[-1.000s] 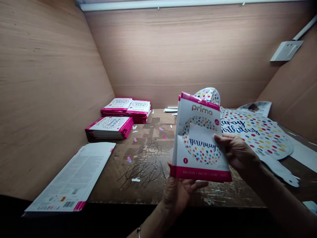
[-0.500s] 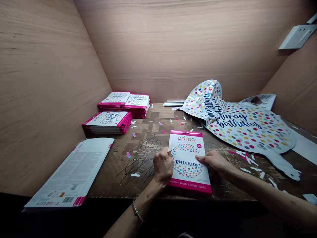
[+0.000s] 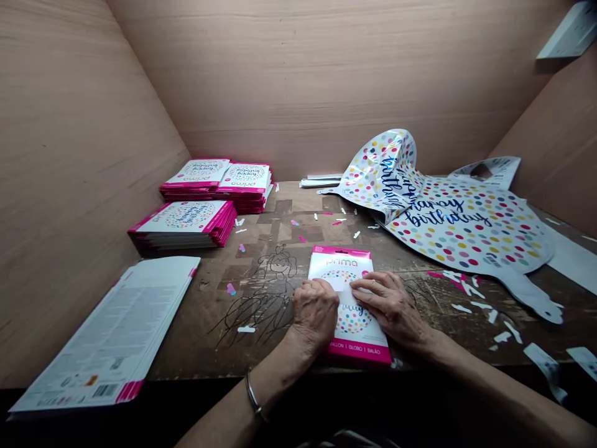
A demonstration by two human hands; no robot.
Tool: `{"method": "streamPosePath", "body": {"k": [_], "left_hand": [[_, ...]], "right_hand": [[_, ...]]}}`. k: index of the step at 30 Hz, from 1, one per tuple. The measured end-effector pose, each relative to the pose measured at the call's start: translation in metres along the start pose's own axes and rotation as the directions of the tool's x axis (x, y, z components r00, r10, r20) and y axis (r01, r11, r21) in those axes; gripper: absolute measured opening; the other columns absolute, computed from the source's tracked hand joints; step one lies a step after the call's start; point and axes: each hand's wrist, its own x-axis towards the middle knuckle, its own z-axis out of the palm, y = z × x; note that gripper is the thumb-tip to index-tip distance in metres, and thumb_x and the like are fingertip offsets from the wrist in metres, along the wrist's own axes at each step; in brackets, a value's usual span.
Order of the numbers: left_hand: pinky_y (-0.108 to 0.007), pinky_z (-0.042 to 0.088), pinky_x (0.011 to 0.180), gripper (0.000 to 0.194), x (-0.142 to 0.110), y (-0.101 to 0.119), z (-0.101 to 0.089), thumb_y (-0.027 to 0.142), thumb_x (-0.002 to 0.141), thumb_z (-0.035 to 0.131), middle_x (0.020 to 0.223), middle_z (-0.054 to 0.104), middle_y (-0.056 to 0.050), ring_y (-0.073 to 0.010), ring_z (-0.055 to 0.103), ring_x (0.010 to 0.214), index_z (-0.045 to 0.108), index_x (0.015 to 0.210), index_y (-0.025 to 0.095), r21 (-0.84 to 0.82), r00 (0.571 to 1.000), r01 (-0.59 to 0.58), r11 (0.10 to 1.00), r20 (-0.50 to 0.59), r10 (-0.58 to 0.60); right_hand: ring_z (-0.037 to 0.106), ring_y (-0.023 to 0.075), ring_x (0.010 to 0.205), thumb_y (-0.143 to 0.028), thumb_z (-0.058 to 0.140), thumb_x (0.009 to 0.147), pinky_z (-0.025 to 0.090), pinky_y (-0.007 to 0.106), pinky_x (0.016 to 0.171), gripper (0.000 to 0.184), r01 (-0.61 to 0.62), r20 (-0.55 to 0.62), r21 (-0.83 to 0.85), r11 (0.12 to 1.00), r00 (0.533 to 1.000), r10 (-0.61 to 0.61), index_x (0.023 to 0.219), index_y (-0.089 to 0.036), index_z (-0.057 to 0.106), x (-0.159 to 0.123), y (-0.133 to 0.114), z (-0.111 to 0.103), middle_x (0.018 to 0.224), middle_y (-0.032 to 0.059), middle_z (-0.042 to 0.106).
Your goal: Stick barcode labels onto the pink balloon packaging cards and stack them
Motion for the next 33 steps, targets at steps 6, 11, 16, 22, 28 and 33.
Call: {"method": "streamPosePath", "body": {"k": [6,11,16,22,28,33], "left_hand": [[-0.036,0.046,0.053,0.034,0.003,0.012,0.001,-0.005,0.072,0.032,0.085,0.061,-0.037,-0.0356,0.065,0.070,0.058,0.094,-0.011,0.339,0.995,-0.090,0.937,0.080,0.067],[-0.034,0.048,0.051,0.034,0.006,0.015,0.005,-0.005,0.073,0.032,0.085,0.063,-0.034,-0.0321,0.066,0.070,0.061,0.092,-0.008,0.497,0.989,-0.135,0.857,0.122,0.085],[-0.038,0.052,0.060,0.030,0.000,0.012,0.007,0.003,0.079,0.038,0.088,0.064,-0.031,-0.0345,0.065,0.079,0.061,0.096,-0.007,0.469,0.988,-0.151,0.870,0.101,0.117],[-0.058,0.037,0.094,0.049,-0.023,-0.014,0.011,0.042,0.086,0.043,0.116,0.057,-0.025,-0.0383,0.049,0.113,0.060,0.108,0.001,0.242,0.964,-0.241,0.940,-0.054,0.261],[-0.058,0.033,0.100,0.046,-0.026,-0.040,0.011,0.036,0.090,0.037,0.131,0.045,-0.021,-0.0314,0.035,0.127,0.049,0.120,0.003,0.028,0.889,-0.454,0.891,-0.050,0.455],[-0.052,0.034,0.102,0.043,-0.024,-0.053,0.010,0.034,0.091,0.038,0.134,0.044,-0.017,-0.0263,0.029,0.130,0.043,0.125,0.008,-0.085,0.834,-0.552,0.830,-0.066,0.548]], "right_hand": [[0.016,0.0308,0.134,-0.034,0.038,0.092,0.008,0.066,0.101,0.040,0.011,0.256,0.076,0.997,0.966,-0.030,0.131,-0.027,0.042,-0.004,0.004,-0.009,0.139,-0.0001,0.039],[0.014,0.0310,0.134,-0.035,0.038,0.092,0.010,0.065,0.102,0.042,0.005,0.258,0.073,0.997,0.966,-0.024,0.131,-0.022,0.043,0.002,-0.003,-0.010,0.137,0.0035,0.042],[0.015,0.0311,0.134,-0.034,0.036,0.092,0.013,0.065,0.102,0.040,0.004,0.253,0.042,0.999,0.967,-0.014,0.130,-0.021,0.044,0.002,-0.005,-0.008,0.138,0.0025,0.041],[0.016,0.0301,0.134,-0.035,0.039,0.092,0.016,0.063,0.102,0.041,0.028,0.215,0.033,0.999,0.976,-0.034,0.130,-0.020,0.044,-0.001,-0.003,-0.007,0.138,0.0038,0.040],[0.016,0.0316,0.134,-0.037,0.036,0.093,0.018,0.063,0.101,0.043,0.047,0.240,0.000,0.999,0.970,-0.046,0.131,-0.019,0.043,-0.001,-0.001,-0.005,0.141,0.0026,0.035],[0.016,0.0303,0.134,-0.035,0.038,0.092,0.018,0.062,0.102,0.042,0.040,0.229,0.005,0.999,0.972,-0.040,0.131,-0.021,0.043,-0.002,-0.001,-0.004,0.143,0.0038,0.031]]}}
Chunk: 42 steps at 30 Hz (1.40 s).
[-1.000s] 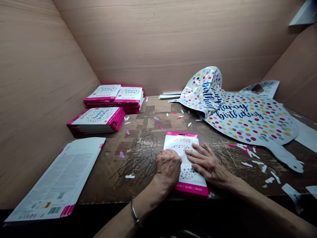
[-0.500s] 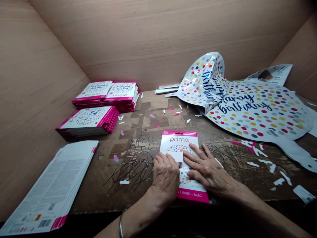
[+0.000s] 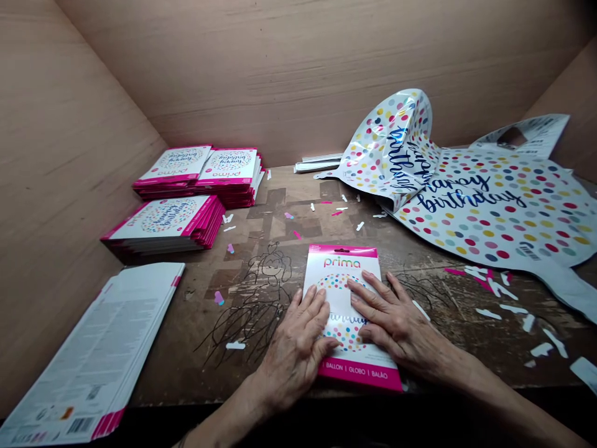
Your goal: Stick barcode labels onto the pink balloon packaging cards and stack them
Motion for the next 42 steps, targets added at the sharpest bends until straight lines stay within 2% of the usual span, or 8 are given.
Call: {"method": "streamPosePath", "body": {"k": [8,20,26,32,35,37,39,42], "left_hand": [[-0.052,0.035,0.101,0.040,-0.007,0.000,0.002,0.027,0.090,0.039,0.130,0.048,-0.019,-0.0264,0.030,0.130,0.043,0.125,0.006,-0.004,0.996,-0.054,0.999,-0.068,0.054],[-0.053,0.031,0.104,0.064,0.001,0.009,-0.008,0.050,0.086,0.038,0.135,0.039,-0.023,-0.0306,0.021,0.132,0.042,0.126,0.000,0.001,0.991,-0.033,0.999,0.129,0.033],[-0.052,0.028,0.105,0.063,0.000,0.008,-0.008,0.049,0.087,0.037,0.136,0.037,-0.024,-0.0299,0.019,0.133,0.041,0.126,0.000,-0.059,0.990,-0.030,0.998,0.138,0.038],[-0.051,0.031,0.104,0.055,0.003,0.008,-0.008,0.044,0.087,0.041,0.135,0.040,-0.020,-0.0281,0.023,0.132,0.043,0.126,0.005,-0.048,0.993,-0.033,0.998,0.116,0.039],[-0.049,0.033,0.103,0.052,0.003,0.006,-0.004,0.040,0.087,0.042,0.136,0.040,-0.019,-0.0277,0.027,0.131,0.042,0.127,0.006,0.016,0.994,-0.073,0.997,0.088,0.072],[-0.049,0.034,0.103,0.051,0.001,0.001,0.002,0.036,0.088,0.043,0.136,0.040,-0.017,-0.0274,0.029,0.130,0.039,0.130,0.008,0.059,0.994,-0.108,0.992,0.039,0.106],[-0.049,0.034,0.102,0.056,-0.001,-0.008,0.010,0.037,0.086,0.045,0.138,0.038,-0.016,-0.0278,0.030,0.129,0.033,0.135,0.011,0.084,0.989,-0.143,0.986,-0.017,0.145],[-0.051,0.034,0.101,0.063,0.001,-0.021,0.020,0.039,0.085,0.046,0.139,0.037,-0.016,-0.0298,0.031,0.129,0.026,0.138,0.012,0.120,0.973,-0.206,0.971,-0.081,0.216]], "right_hand": [[0.013,0.0296,0.135,-0.038,0.037,0.092,0.016,0.063,0.102,0.043,-0.010,0.032,0.006,1.000,0.999,0.009,0.132,-0.024,0.040,0.000,0.000,0.001,0.145,0.0017,0.026],[0.012,0.0304,0.135,-0.036,0.038,0.092,0.016,0.063,0.102,0.042,0.010,0.017,-0.003,1.000,1.000,-0.010,0.130,-0.020,0.045,0.001,0.001,0.002,0.144,0.0043,0.027],[0.013,0.0310,0.135,-0.037,0.035,0.093,0.020,0.063,0.101,0.042,0.015,0.053,-0.040,0.999,0.998,-0.013,0.129,-0.019,0.045,0.000,-0.001,-0.002,0.144,0.0038,0.027],[0.016,0.0304,0.134,-0.032,0.041,0.091,0.019,0.062,0.102,0.040,-0.008,0.012,0.013,1.000,1.000,0.008,0.128,-0.021,0.046,0.005,-0.003,0.001,0.142,0.0059,0.033],[0.023,0.0313,0.132,-0.031,0.043,0.089,0.021,0.061,0.103,0.038,-0.041,-0.112,0.014,0.999,0.993,0.042,0.124,-0.016,0.050,0.003,-0.012,-0.003,0.137,0.0104,0.040],[0.032,0.0290,0.128,-0.027,0.044,0.089,0.022,0.057,0.104,0.037,-0.070,-0.282,0.029,0.997,0.956,0.075,0.122,-0.012,0.051,-0.010,-0.020,-0.013,0.131,0.0138,0.048],[0.045,0.0245,0.119,-0.021,0.046,0.087,0.029,0.051,0.104,0.033,-0.125,-0.458,0.075,0.989,0.877,0.146,0.119,-0.013,0.053,-0.035,-0.027,-0.027,0.121,0.0129,0.057],[0.058,0.0199,0.099,-0.015,0.050,0.084,0.044,0.039,0.092,0.024,-0.376,-0.621,0.195,0.906,0.667,0.411,0.105,-0.020,0.059,-0.094,-0.030,-0.044,0.102,0.0068,0.065]]}}
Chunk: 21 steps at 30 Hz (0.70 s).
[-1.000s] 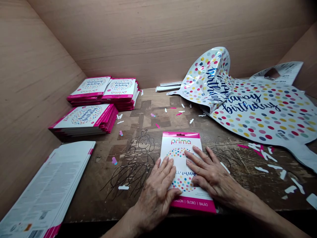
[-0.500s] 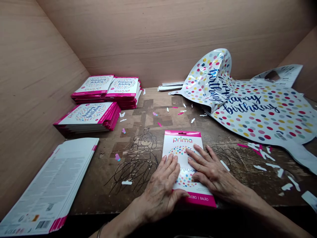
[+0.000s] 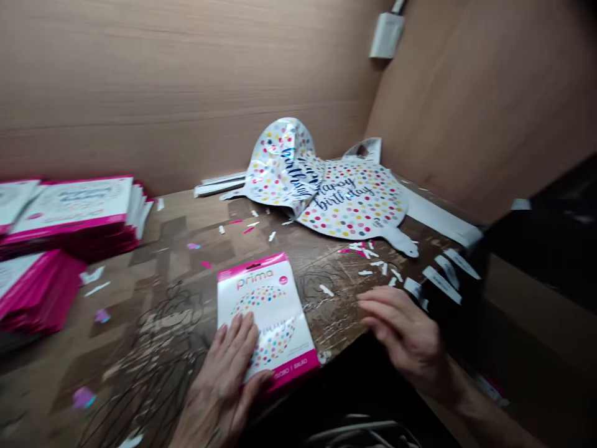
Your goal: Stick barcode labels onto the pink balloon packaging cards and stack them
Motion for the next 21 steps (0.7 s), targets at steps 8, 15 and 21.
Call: {"method": "streamPosePath", "body": {"k": [8,15,21], "left_hand": [[-0.049,0.030,0.104,0.061,0.006,-0.004,0.001,0.033,0.084,0.044,0.138,0.039,-0.016,-0.0298,0.034,0.128,0.027,0.138,0.010,0.044,0.993,-0.082,0.996,-0.082,0.085],[-0.050,0.033,0.103,0.064,0.007,-0.004,0.000,0.036,0.083,0.046,0.138,0.040,-0.015,-0.0311,0.038,0.125,0.026,0.139,0.012,0.051,0.993,-0.077,0.996,-0.085,0.081],[-0.049,0.031,0.104,0.064,0.003,-0.006,0.006,0.035,0.083,0.046,0.141,0.036,-0.012,-0.0300,0.034,0.127,0.024,0.140,0.016,0.009,0.997,-0.036,0.999,-0.061,0.037]], "right_hand": [[0.062,0.0232,0.078,-0.041,0.066,0.070,0.052,0.033,0.061,0.030,-0.848,-0.097,0.410,0.337,0.327,0.940,0.085,-0.015,0.065,-0.084,0.103,-0.049,0.086,0.0090,0.065],[0.064,0.0190,0.062,-0.040,0.061,0.072,0.055,0.038,0.061,0.023,-0.725,0.084,0.660,0.196,0.331,0.940,0.074,-0.018,0.061,-0.083,0.118,-0.026,0.068,0.0037,0.064],[0.056,0.0158,0.054,-0.035,0.071,0.061,0.050,0.031,0.052,0.024,-0.717,-0.045,0.640,0.275,0.323,0.945,0.072,-0.016,0.064,-0.080,0.114,-0.032,0.064,0.0029,0.062]]}}
